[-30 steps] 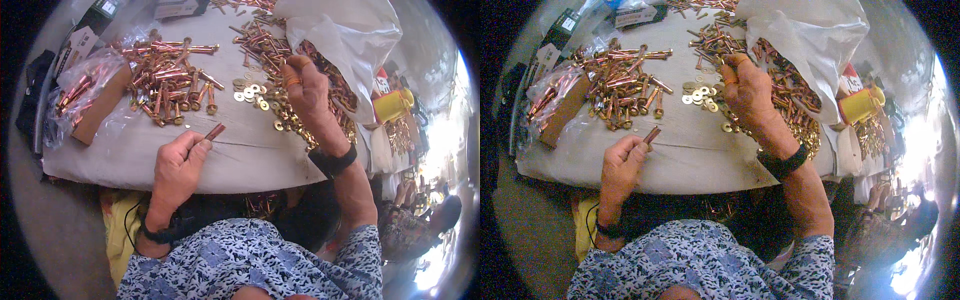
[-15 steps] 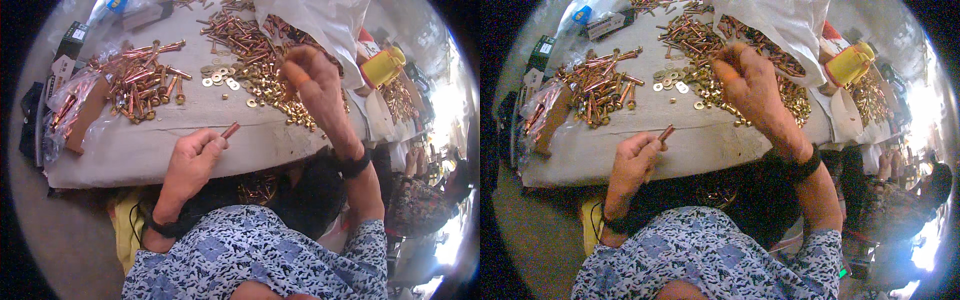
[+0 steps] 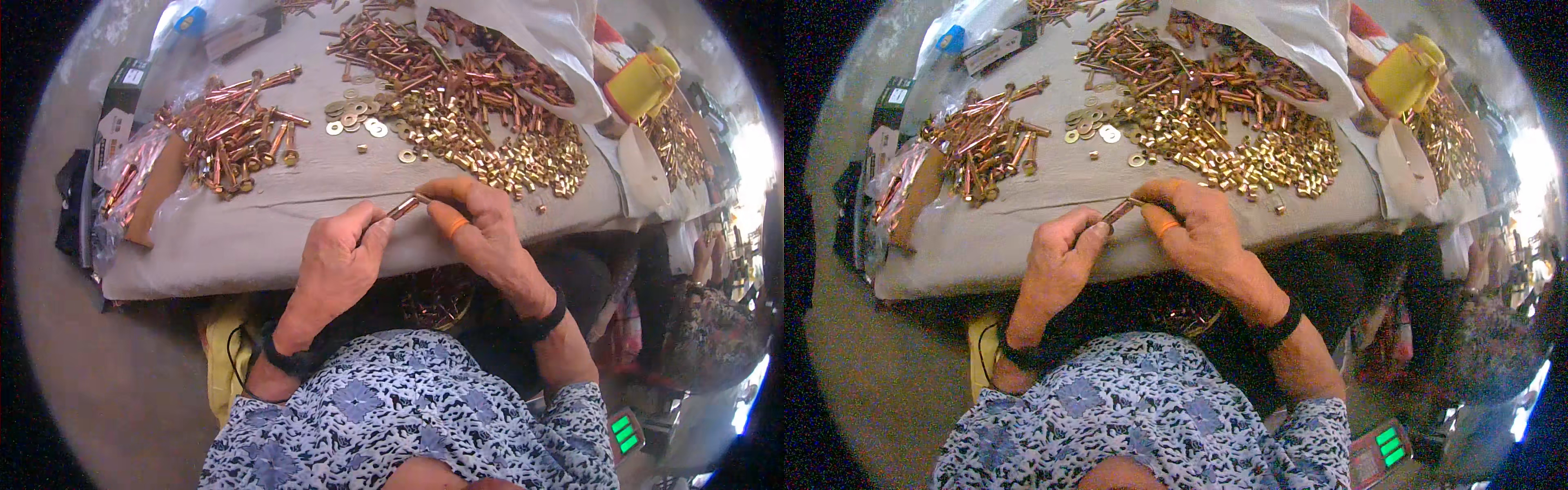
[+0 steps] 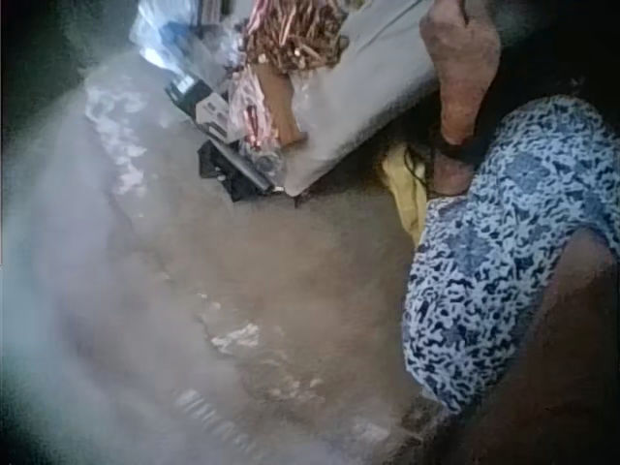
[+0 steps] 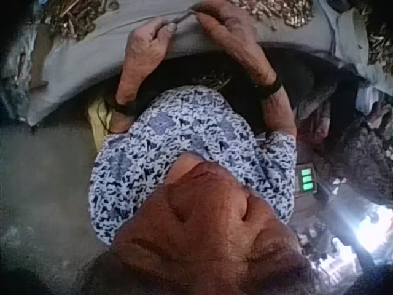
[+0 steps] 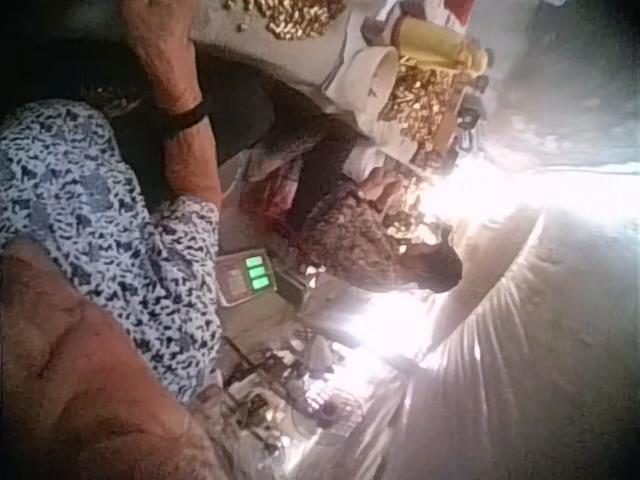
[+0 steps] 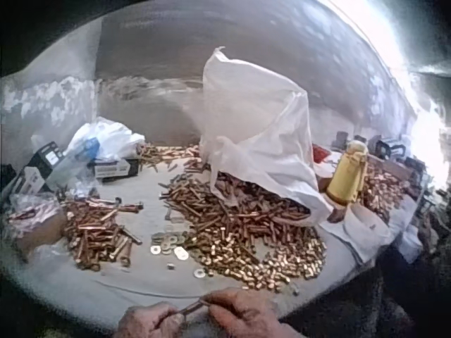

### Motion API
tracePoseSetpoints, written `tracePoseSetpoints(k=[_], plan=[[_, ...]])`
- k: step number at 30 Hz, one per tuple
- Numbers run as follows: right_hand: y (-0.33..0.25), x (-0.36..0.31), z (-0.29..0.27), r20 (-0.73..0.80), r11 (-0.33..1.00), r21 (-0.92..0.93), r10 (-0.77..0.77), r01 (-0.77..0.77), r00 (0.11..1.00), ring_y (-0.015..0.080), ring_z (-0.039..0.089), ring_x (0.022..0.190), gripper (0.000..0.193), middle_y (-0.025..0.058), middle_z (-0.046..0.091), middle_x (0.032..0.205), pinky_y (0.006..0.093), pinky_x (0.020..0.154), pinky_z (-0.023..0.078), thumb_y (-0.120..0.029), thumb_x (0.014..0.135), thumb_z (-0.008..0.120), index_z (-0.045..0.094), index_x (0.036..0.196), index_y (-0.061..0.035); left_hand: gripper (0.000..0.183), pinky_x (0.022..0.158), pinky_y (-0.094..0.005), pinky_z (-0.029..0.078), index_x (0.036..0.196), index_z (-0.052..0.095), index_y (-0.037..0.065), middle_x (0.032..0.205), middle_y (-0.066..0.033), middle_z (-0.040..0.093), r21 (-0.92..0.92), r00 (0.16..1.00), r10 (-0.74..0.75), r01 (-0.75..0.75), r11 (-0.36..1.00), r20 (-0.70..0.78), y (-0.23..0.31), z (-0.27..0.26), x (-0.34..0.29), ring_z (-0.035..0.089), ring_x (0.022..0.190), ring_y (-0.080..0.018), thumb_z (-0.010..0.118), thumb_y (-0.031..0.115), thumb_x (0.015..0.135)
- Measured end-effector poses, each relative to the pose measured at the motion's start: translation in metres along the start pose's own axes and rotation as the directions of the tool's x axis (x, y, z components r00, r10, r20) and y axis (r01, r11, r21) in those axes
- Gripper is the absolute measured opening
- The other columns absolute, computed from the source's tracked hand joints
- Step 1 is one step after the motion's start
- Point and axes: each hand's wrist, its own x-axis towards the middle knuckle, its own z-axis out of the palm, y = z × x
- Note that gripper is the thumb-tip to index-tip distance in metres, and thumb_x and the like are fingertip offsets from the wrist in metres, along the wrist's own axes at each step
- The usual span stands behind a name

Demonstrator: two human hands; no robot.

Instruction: Manually assembling small metal components by sliding washers and other fasteners onto bolts.

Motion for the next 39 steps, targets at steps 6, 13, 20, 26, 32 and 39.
tracePoseSetpoints(k=[6,13,20,26,32,39], plan=[[0.007,-0.004,-0.009,-0.022,0.991,-0.083,-0.11,0.108,0.994,0.0336,0.061,0.075,0.02,0.02,0.062,0.081,0.0388,0.066,0.048,-0.011,0.079,0.054,0.063,0.094,-0.0006,0.014,0.053,-0.0325,0.041,0.086,0.059,0.0,0.063,-0.0132,0.054,0.175,0.986,0.154,-0.143,0.974,-0.057,0.006,0.013,0.003,0.054,0.056,-0.0219,0.055,0.014,0.083],[0.006,-0.01,-0.011,-0.016,0.967,-0.215,-0.14,0.134,0.99,0.0359,0.06,0.07,0.023,0.0197,0.061,0.076,0.0412,0.061,0.047,-0.024,0.076,0.063,0.061,0.084,-0.002,0.007,0.052,-0.0408,0.042,0.08,0.056,0.003,0.068,-0.0167,0.057,0.329,0.92,0.37,-0.314,0.891,-0.126,0.0,0.025,0.003,0.056,0.062,-0.0361,0.059,0.009,0.079],[0.009,-0.014,-0.006,-0.031,0.939,-0.339,-0.068,0.053,0.997,0.035,0.06,0.062,0.031,0.0165,0.06,0.066,0.0421,0.053,0.046,-0.036,0.073,0.068,0.061,0.079,-0.0058,0.008,0.054,-0.0415,0.044,0.083,0.056,0.004,0.071,-0.0154,0.057,0.432,0.894,0.437,-0.355,0.829,-0.103,0.001,0.03,0.001,0.057,0.064,-0.0357,0.059,0.01,0.078],[0.025,-0.013,-0.005,-0.047,0.969,-0.219,-0.131,0.117,0.99,0.0358,0.059,0.058,0.034,0.0166,0.058,0.06,0.0434,0.05,0.045,-0.04,0.073,0.067,0.059,0.073,-0.0068,0.008,0.053,-0.041,0.044,0.084,0.056,0.005,0.072,-0.0147,0.057,0.451,0.888,0.452,-0.373,0.811,-0.079,0.002,0.03,-0.001,0.057,0.065,-0.0351,0.059,0.009,0.078],[0.021,-0.013,-0.003,-0.045,0.931,-0.347,-0.136,0.113,0.99,0.0353,0.058,0.055,0.035,0.0161,0.056,0.057,0.0429,0.048,0.045,-0.041,0.073,0.067,0.058,0.067,-0.0068,0.01,0.053,-0.0412,0.045,0.085,0.056,0.004,0.072,-0.0147,0.056,0.467,0.876,0.475,-0.387,0.795,-0.081,-0.001,0.032,-0.001,0.057,0.065,-0.0351,0.06,0.007,0.076],[0.023,-0.016,0.003,-0.137,0.931,-0.356,-0.138,0.081,0.981,0.0356,0.056,0.049,0.039,0.0155,0.053,0.05,0.0429,0.043,0.042,-0.042,0.072,0.068,0.055,0.06,-0.0073,0.01,0.052,-0.041,0.044,0.085,0.055,0.004,0.071,-0.0149,0.056,0.5,0.883,0.463,-0.368,0.784,-0.075,0.0,0.034,-0.002,0.057,0.063,-0.035,0.06,0.006,0.077]])
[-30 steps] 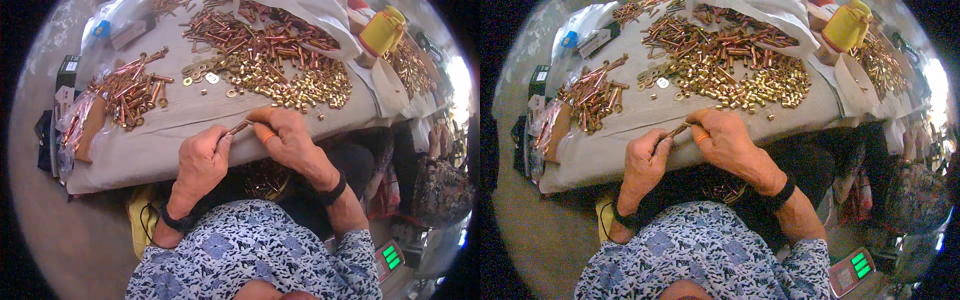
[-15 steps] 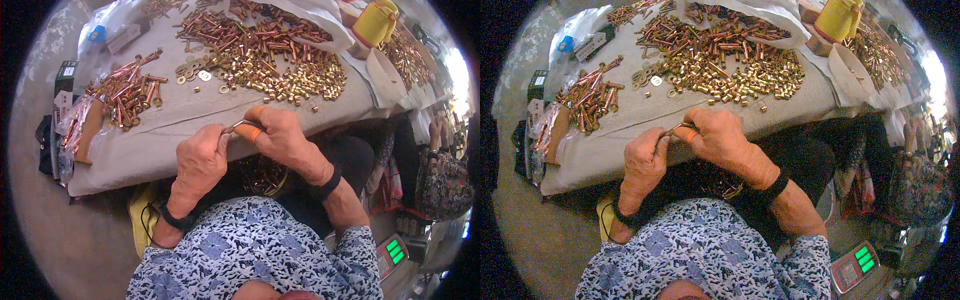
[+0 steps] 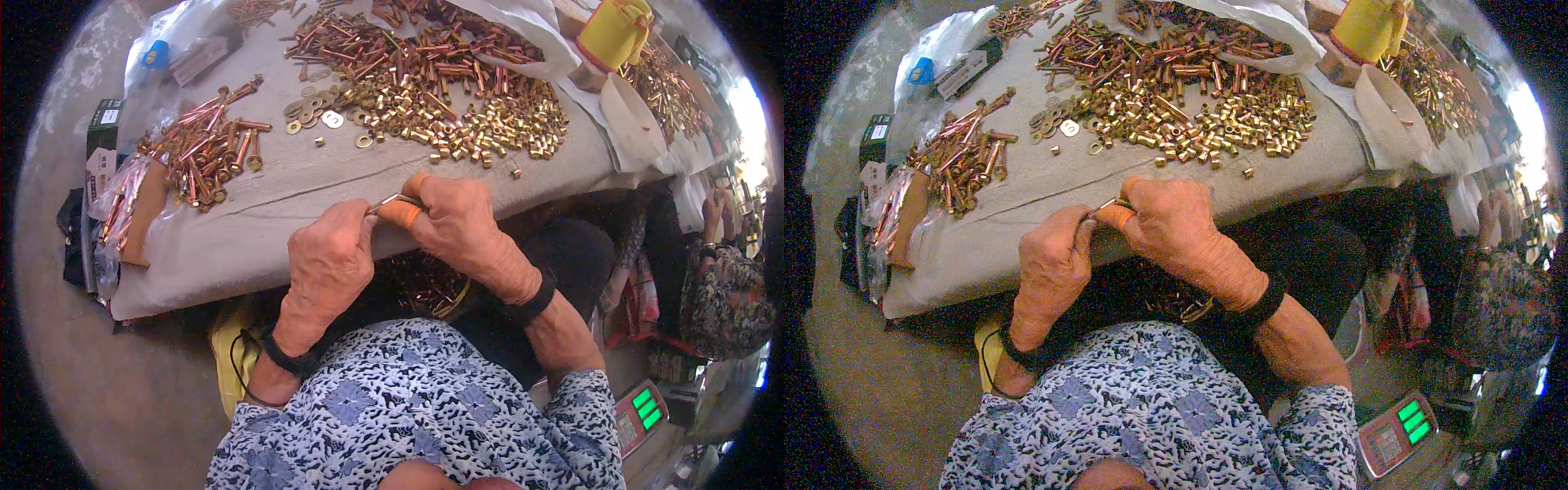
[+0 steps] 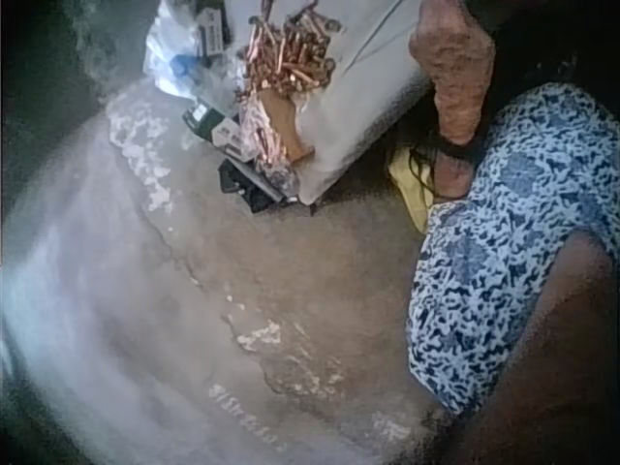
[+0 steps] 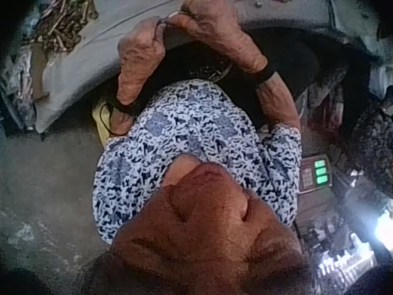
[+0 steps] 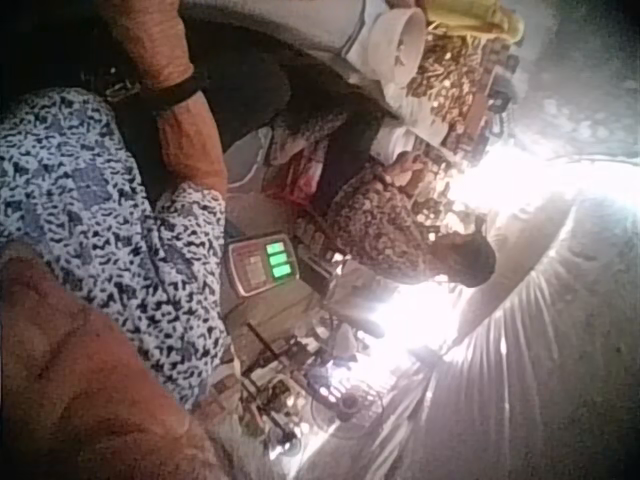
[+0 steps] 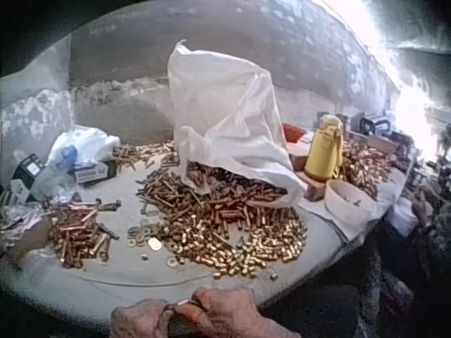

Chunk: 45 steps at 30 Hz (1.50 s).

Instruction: Manually assembling small metal components by sliding washers and other fasteners onto bolts.

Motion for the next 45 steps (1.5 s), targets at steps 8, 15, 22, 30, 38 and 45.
tracePoseSetpoints(k=[8,15,22,30,38,45], plan=[[-0.001,-0.001,0.001,-0.026,0.998,-0.059,-0.009,0.008,1.0,0.0362,0.055,0.048,0.041,0.0165,0.053,0.051,0.0438,0.043,0.042,-0.042,0.074,0.067,0.053,0.06,-0.0061,0.008,0.052,-0.0412,0.044,0.084,0.055,0.005,0.071,-0.0142,0.056,0.047,0.999,-0.034,0.035,0.998,-0.018,0.003,0.004,-0.001,0.057,0.063,-0.0347,0.059,0.007,0.077],[-0.005,0.0,-0.002,0.006,0.998,-0.057,0.036,-0.036,0.999,0.0366,0.057,0.052,0.039,0.017,0.055,0.054,0.0441,0.045,0.044,-0.04,0.075,0.066,0.054,0.062,-0.0057,0.006,0.052,-0.0403,0.045,0.082,0.054,0.006,0.071,-0.0127,0.056,0.06,0.999,-0.004,0.007,0.998,-0.051,0.005,0.005,0.0,0.057,0.065,-0.0326,0.057,0.006,0.077],[-0.011,0.003,-0.005,0.029,0.999,0.002,0.036,-0.036,0.999,0.0347,0.059,0.057,0.031,0.017,0.058,0.061,0.0426,0.05,0.045,-0.035,0.077,0.065,0.06,0.07,-0.0054,0.008,0.056,-0.0409,0.045,0.085,0.056,0.005,0.075,-0.0144,0.058,-0.039,0.995,-0.075,0.073,0.997,-0.064,0.002,0.003,0.001,0.056,0.067,-0.0347,0.058,0.006,0.077],[0.0,0.022,0.004,-0.149,0.971,-0.053,-0.239,0.234,0.959,0.0302,0.059,0.073,0.016,0.0122,0.06,0.076,0.0385,0.062,0.045,-0.013,0.076,0.061,0.061,0.091,-0.0073,0.01,0.054,-0.031,0.041,0.085,0.055,0.0,0.066,-0.0062,0.054,-0.51,0.825,-0.491,0.561,0.652,0.28,-0.011,-0.019,0.009,0.051,0.058,-0.0173,0.05,0.008,0.085],[0.005,0.031,0.013,-0.259,0.888,-0.269,-0.44,0.373,0.86,0.0263,0.056,0.08,0.022,0.0053,0.06,0.08,0.0369,0.071,0.042,-0.009,0.068,0.065,0.062,0.089,-0.0087,0.019,0.044,-0.0191,0.03,0.095,0.058,0.003,0.06,0.004,0.047,-0.651,0.828,-0.461,0.544,0.529,0.318,-0.017,-0.018,0.011,0.04,0.049,-0.0037,0.05,0.019,0.09],[0.019,0.031,0.004,-0.361,0.932,-0.237,-0.348,0.275,0.865,0.0268,0.056,0.077,0.019,0.0065,0.06,0.079,0.0373,0.069,0.042,-0.004,0.065,0.066,0.062,0.083,-0.0084,0.016,0.047,-0.0193,0.04,0.089,0.056,0.002,0.063,0.0006,0.053,-0.759,0.799,-0.505,0.54,0.365,0.326,-0.019,-0.02,0.007,0.049,0.052,-0.0061,0.049,0.017,0.091]])
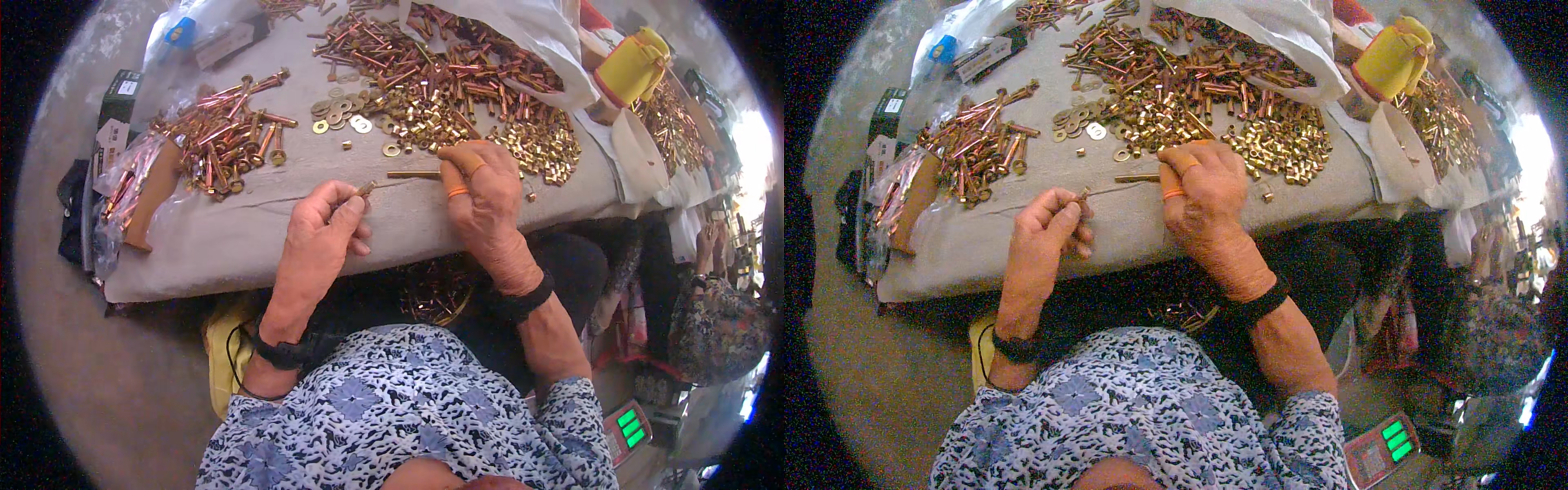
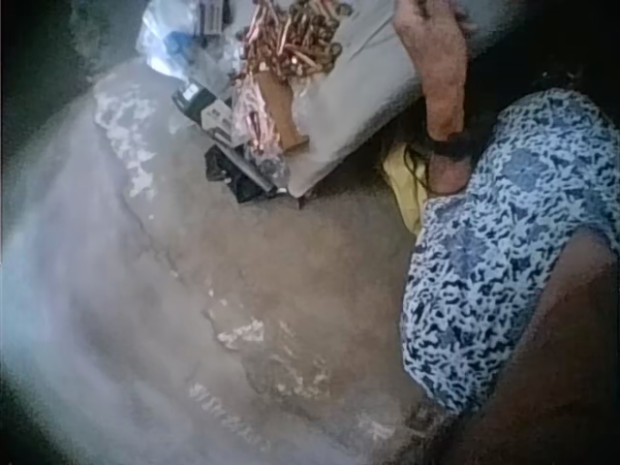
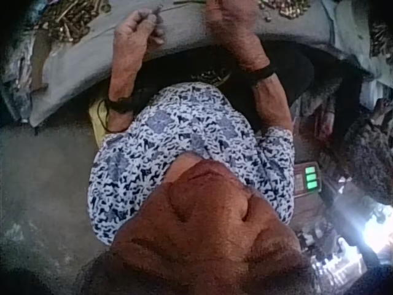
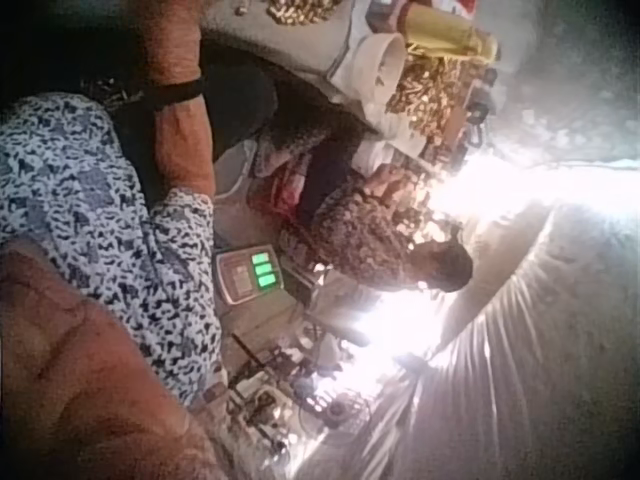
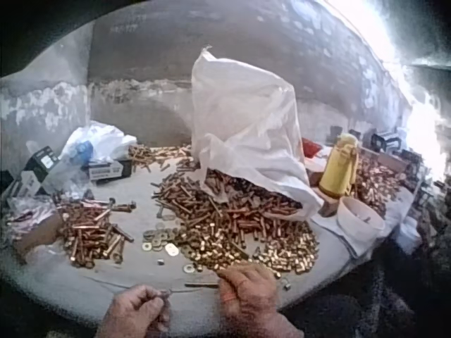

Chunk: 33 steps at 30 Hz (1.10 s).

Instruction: Manually assembling small metal components by sliding washers and other fasteners onto bolts.

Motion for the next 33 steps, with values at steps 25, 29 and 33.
tracePoseSetpoints(k=[25,29,33], plan=[[0.022,-0.029,-0.071,0.181,0.864,-0.161,0.502,-0.478,0.846,0.0296,0.061,0.069,0.014,0.0153,0.063,0.077,0.0364,0.063,0.048,-0.016,0.081,0.06,0.062,0.087,-0.0033,0.024,0.042,-0.0199,0.038,0.091,0.059,0.0,0.062,0.0002,0.052,-0.089,0.951,-0.09,0.122,0.989,0.295,0.002,0.018,-0.005,0.049,0.051,-0.0069,0.053,0.023,0.089],[-0.006,-0.025,-0.056,0.289,0.771,0.27,0.507,-0.577,0.812,0.0202,0.061,0.069,0.014,0.012,0.064,0.079,0.0312,0.064,0.048,-0.008,0.082,0.058,0.062,0.093,-0.0012,0.024,0.04,-0.0198,0.037,0.091,0.059,0.0,0.061,0.0003,0.051,-0.117,0.944,-0.098,0.141,0.983,0.316,-0.005,0.018,-0.004,0.048,0.05,-0.007,0.052,0.024,0.09],[-0.034,-0.015,-0.044,0.585,0.479,0.449,0.479,-0.754,0.654,0.0151,0.06,0.071,0.016,0.009,0.064,0.083,0.0286,0.064,0.048,-0.005,0.081,0.057,0.061,0.096,-0.0009,0.021,0.041,-0.0187,0.038,0.088,0.058,0.002,0.063,0.0006,0.052,-0.107,0.929,-0.137,0.184,0.977,0.345,-0.004,0.018,-0.005,0.048,0.05,-0.0059,0.052,0.022,0.09]])
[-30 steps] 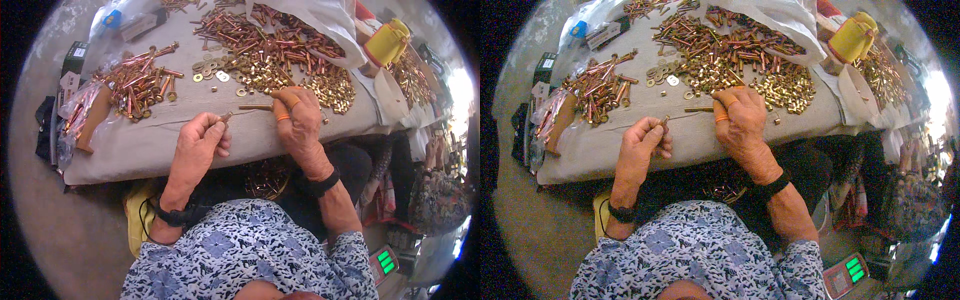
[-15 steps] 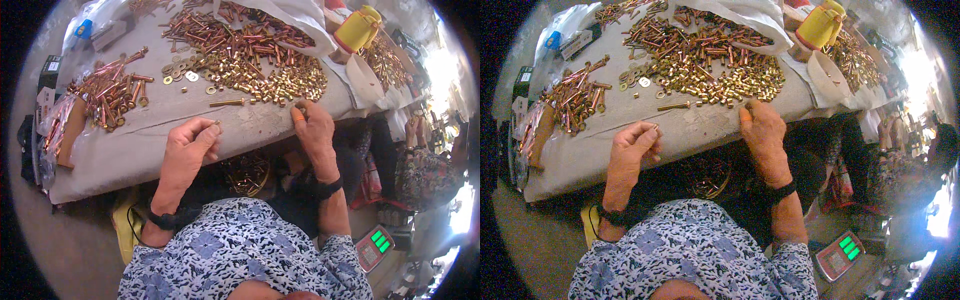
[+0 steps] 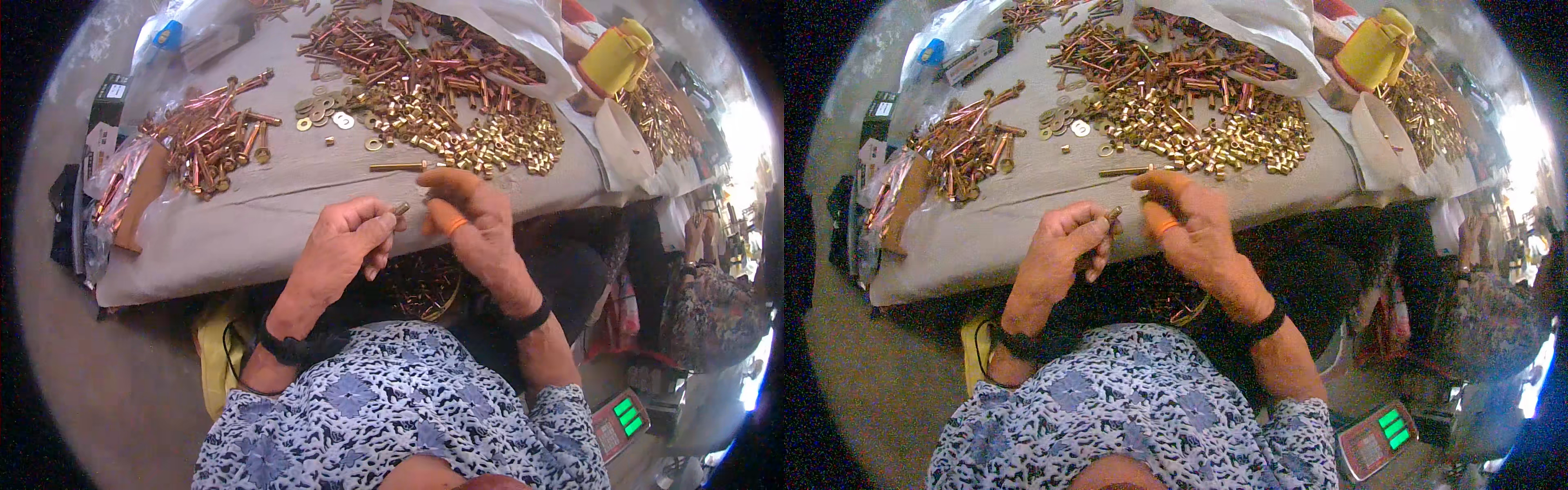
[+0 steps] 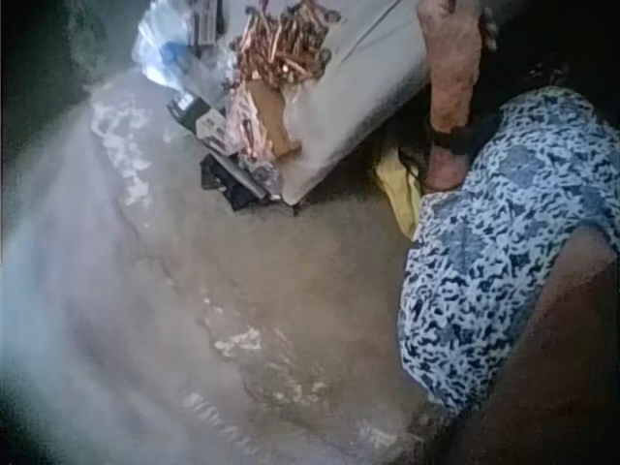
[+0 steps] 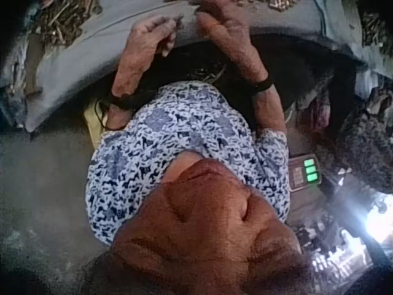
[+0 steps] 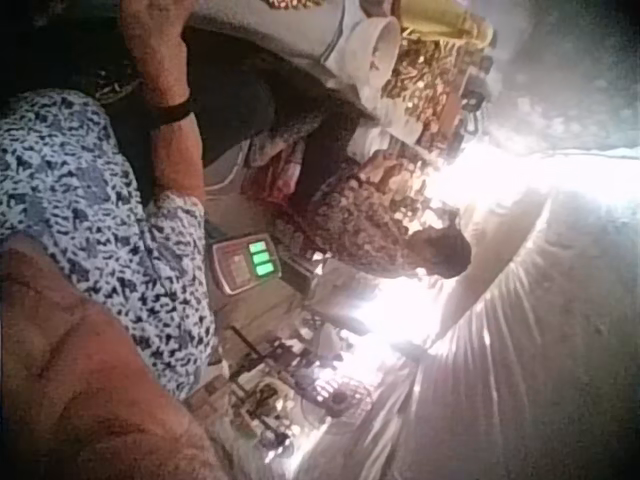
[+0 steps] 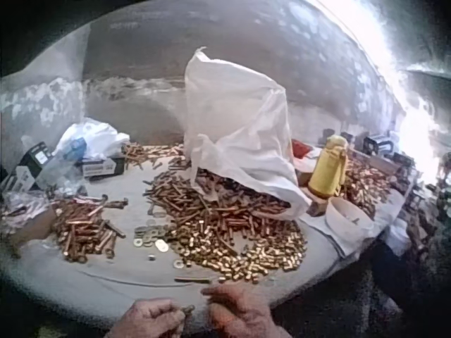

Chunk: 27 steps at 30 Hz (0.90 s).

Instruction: Manually assembling small metal components by sliding washers and other fasteners onto bolts.

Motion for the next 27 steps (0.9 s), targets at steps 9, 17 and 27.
tracePoseSetpoints(k=[9,17,27], plan=[[0.011,0.009,0.005,0.12,0.94,-0.065,-0.326,0.335,0.938,0.0174,0.061,0.076,0.015,0.0099,0.063,0.086,0.0292,0.068,0.049,-0.001,0.079,0.057,0.061,0.094,-0.0011,0.019,0.039,-0.0172,0.037,0.085,0.057,0.003,0.064,0.0004,0.052,-0.023,0.999,-0.045,0.045,0.999,-0.007,0.001,0.001,-0.003,0.047,0.047,-0.0042,0.052,0.02,0.091],[0.004,0.003,0.009,0.093,0.989,-0.021,-0.141,0.143,0.986,0.0232,0.062,0.075,0.013,0.0112,0.063,0.083,0.0308,0.066,0.049,-0.006,0.079,0.06,0.062,0.092,-0.002,0.02,0.038,-0.0171,0.035,0.083,0.056,0.003,0.06,0.001,0.05,-0.055,0.995,-0.093,0.095,0.994,0.023,0.002,-0.003,-0.005,0.046,0.046,-0.0039,0.051,0.021,0.091],[0.003,0.003,0.007,0.124,0.862,-0.398,-0.289,0.314,0.949,0.0265,0.057,0.059,0.021,0.0143,0.058,0.067,0.0327,0.052,0.044,-0.02,0.083,0.061,0.061,0.077,0.0,0.016,0.043,-0.0216,0.039,0.084,0.056,0.003,0.057,0.0002,0.05,0.584,0.971,0.233,-0.161,0.795,-0.05,-0.001,0.004,-0.009,0.048,0.049,-0.0063,0.051,0.017,0.088]])
